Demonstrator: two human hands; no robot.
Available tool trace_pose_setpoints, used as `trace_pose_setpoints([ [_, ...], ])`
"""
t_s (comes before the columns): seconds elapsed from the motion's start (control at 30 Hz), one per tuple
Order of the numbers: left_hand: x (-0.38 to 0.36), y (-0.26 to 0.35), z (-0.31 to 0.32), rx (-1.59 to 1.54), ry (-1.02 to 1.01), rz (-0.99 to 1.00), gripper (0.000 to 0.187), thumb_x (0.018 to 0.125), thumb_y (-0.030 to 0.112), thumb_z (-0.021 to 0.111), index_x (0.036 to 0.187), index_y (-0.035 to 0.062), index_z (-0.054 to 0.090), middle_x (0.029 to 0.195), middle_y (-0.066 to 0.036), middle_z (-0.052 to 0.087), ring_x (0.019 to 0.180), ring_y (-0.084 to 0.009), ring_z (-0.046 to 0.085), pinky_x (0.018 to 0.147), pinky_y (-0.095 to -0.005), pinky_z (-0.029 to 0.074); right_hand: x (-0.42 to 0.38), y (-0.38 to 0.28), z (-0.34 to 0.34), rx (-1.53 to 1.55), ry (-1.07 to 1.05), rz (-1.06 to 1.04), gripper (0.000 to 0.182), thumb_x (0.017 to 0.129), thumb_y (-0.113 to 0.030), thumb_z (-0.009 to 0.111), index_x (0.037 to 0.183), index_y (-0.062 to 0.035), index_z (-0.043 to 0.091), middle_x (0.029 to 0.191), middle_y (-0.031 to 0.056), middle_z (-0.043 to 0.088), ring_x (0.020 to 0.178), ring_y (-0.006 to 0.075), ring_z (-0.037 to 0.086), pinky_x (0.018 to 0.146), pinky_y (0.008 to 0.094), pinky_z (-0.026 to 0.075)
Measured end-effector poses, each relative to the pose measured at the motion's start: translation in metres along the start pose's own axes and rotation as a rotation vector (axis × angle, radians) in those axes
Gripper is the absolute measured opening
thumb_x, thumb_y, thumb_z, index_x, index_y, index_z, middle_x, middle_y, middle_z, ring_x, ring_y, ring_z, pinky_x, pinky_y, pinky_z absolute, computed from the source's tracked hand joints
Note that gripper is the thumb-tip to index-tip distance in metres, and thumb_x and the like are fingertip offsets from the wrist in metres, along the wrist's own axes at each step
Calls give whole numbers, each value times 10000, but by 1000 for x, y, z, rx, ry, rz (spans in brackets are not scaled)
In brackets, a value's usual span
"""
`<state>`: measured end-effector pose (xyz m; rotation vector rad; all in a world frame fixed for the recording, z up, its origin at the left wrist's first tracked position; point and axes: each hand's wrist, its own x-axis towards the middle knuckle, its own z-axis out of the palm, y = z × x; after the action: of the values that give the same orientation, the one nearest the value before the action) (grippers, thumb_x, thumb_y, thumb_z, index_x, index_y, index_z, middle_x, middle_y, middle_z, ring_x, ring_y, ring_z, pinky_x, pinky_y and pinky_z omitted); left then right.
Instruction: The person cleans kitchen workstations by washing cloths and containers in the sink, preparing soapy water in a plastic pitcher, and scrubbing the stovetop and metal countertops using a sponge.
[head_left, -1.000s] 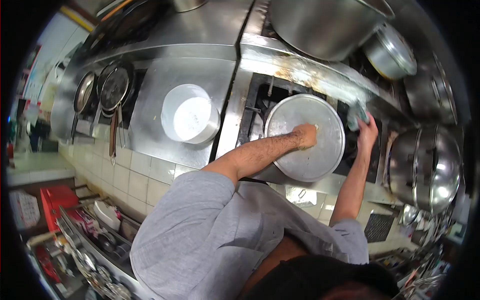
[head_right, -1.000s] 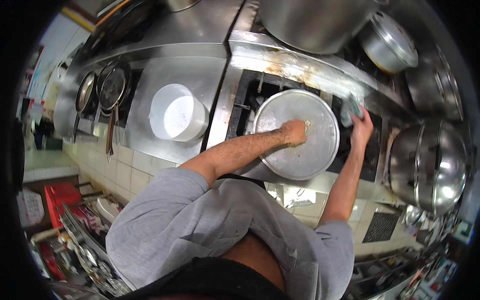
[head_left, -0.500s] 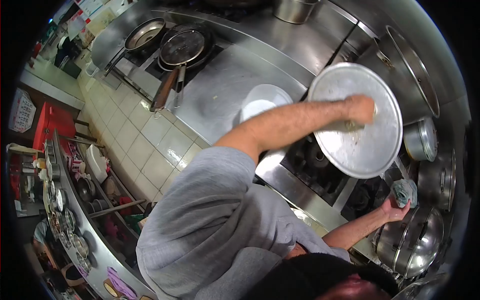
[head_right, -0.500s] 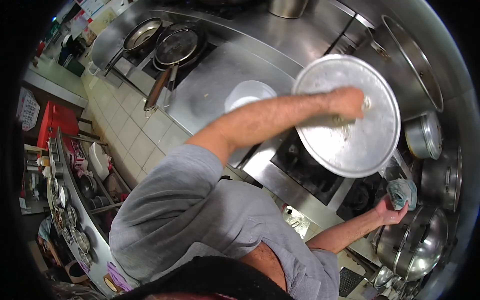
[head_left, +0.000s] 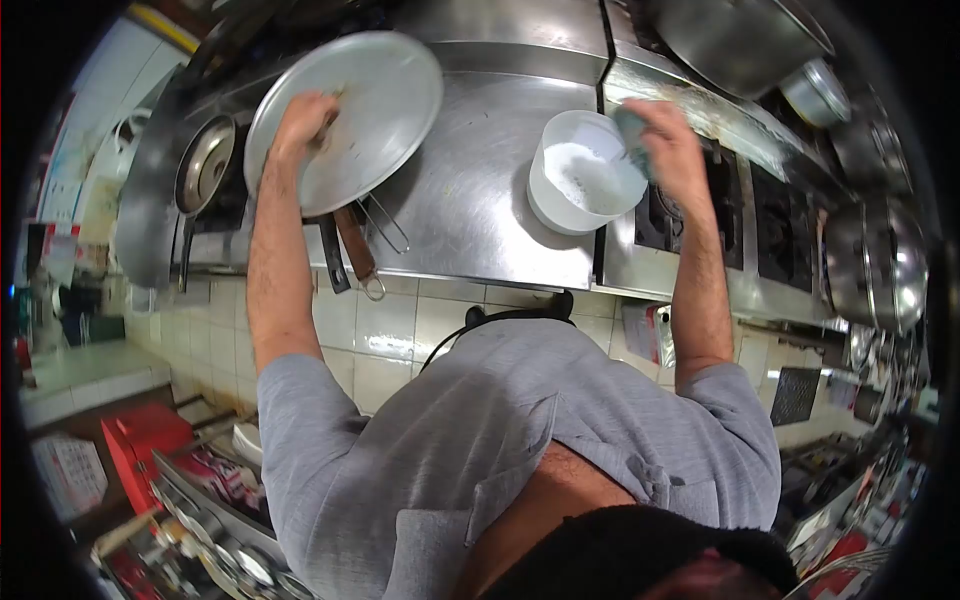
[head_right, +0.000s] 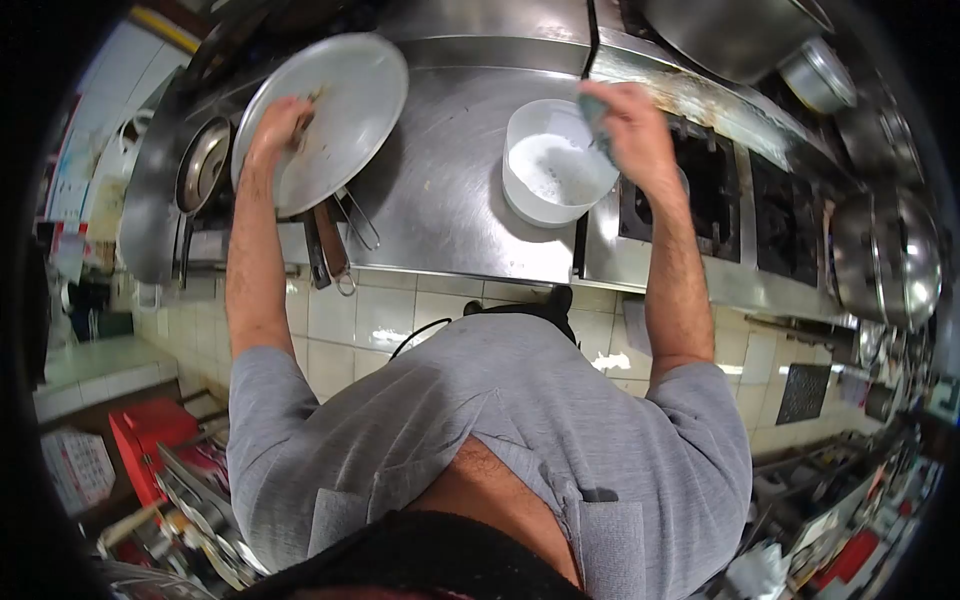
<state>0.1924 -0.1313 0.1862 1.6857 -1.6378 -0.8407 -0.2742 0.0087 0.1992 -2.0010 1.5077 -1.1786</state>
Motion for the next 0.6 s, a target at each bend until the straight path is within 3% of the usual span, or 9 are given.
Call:
trace_pose_setpoints([
  [0.1, 15, -64, -13, 31, 21, -117, 155, 695, 155, 567, 628, 18, 534, 571, -34, 482, 515, -153, 437, 443, -339, 328, 1, 10, 39, -251, -406, -109, 456, 730, 78, 451, 1097, -134, 619, 979, 140, 529, 935, 275, 530, 869, 339, 422],
  [0.17, 19, -85, -13, 37, 26, -150, 155, 681, 144, 565, 638, -5, 545, 578, -53, 497, 513, -173, 458, 427, -359, 343, 8, 20, 65, -425, -624, 52, 440, 696, 18, 527, 1107, -117, 611, 1110, 162, 523, 1031, 298, 512, 893, 354, 415],
  [0.2, 25, -97, -12, 63, 45, -136, 159, 675, 139, 563, 646, -17, 552, 584, -62, 506, 514, -182, 468, 425, -366, 352, 13, 24, 74, -441, -596, 72, 440, 696, 18, 527, 1107, -117, 611, 1110, 162, 523, 1031, 298, 512, 893, 354, 415],
  [0.27, 33, -107, -9, -5, 19, -191, 166, 678, 121, 548, 663, -44, 562, 597, -78, 518, 534, -195, 489, 434, -381, 375, 21, 32, 84, -383, -947, 297, 460, 661, -99, 610, 1121, -102, 602, 1190, 184, 520, 1083, 311, 513, 901, 370, 418],
  [0.4, 79, -171, 1, 119, 82, -173, 219, 705, 141, 567, 766, -66, 609, 652, -163, 579, 592, -314, 562, 542, -424, 435, 24, 41, 102, -486, -1004, 337, 536, 624, -188, 655, 1138, -54, 584, 1182, 180, 550, 1081, 305, 538, 893, 387, 430],
  [0.47, 91, -185, 3, 251, 110, -131, 258, 713, 152, 580, 840, -68, 624, 710, -198, 607, 646, -361, 588, 611, -441, 460, 35, 44, 118, -565, -1382, 405, 491, 635, -177, 653, 1095, -13, 602, 1089, 172, 605, 1016, 303, 577, 876, 408, 437],
  [0.53, 79, -186, 13, 150, 327, -113, 399, 713, 204, 636, 1021, -46, 594, 932, -225, 612, 897, -388, 570, 824, -438, 430, 30, 32, 130, -739, -1297, 297, 460, 637, -167, 651, 1064, -1, 614, 1085, 169, 606, 1009, 299, 579, 864, 404, 444],
  [0.57, 64, -169, 17, 149, 333, -111, 399, 713, 204, 636, 1021, -46, 594, 932, -225, 612, 897, -388, 570, 824, -438, 430, 30, 29, 134, -898, -1215, 193, 429, 638, -157, 650, 1032, 12, 626, 1081, 167, 607, 1002, 294, 581, 851, 401, 452],
  [0.6, 42, -132, 18, 383, 391, -33, 439, 712, 215, 655, 1070, -24, 571, 1016, -209, 584, 986, -362, 527, 884, -428, 393, 35, 34, 139, -901, -1210, 186, 429, 638, -157, 650, 1032, 12, 626, 1081, 167, 607, 1002, 294, 581, 851, 401, 452],
])
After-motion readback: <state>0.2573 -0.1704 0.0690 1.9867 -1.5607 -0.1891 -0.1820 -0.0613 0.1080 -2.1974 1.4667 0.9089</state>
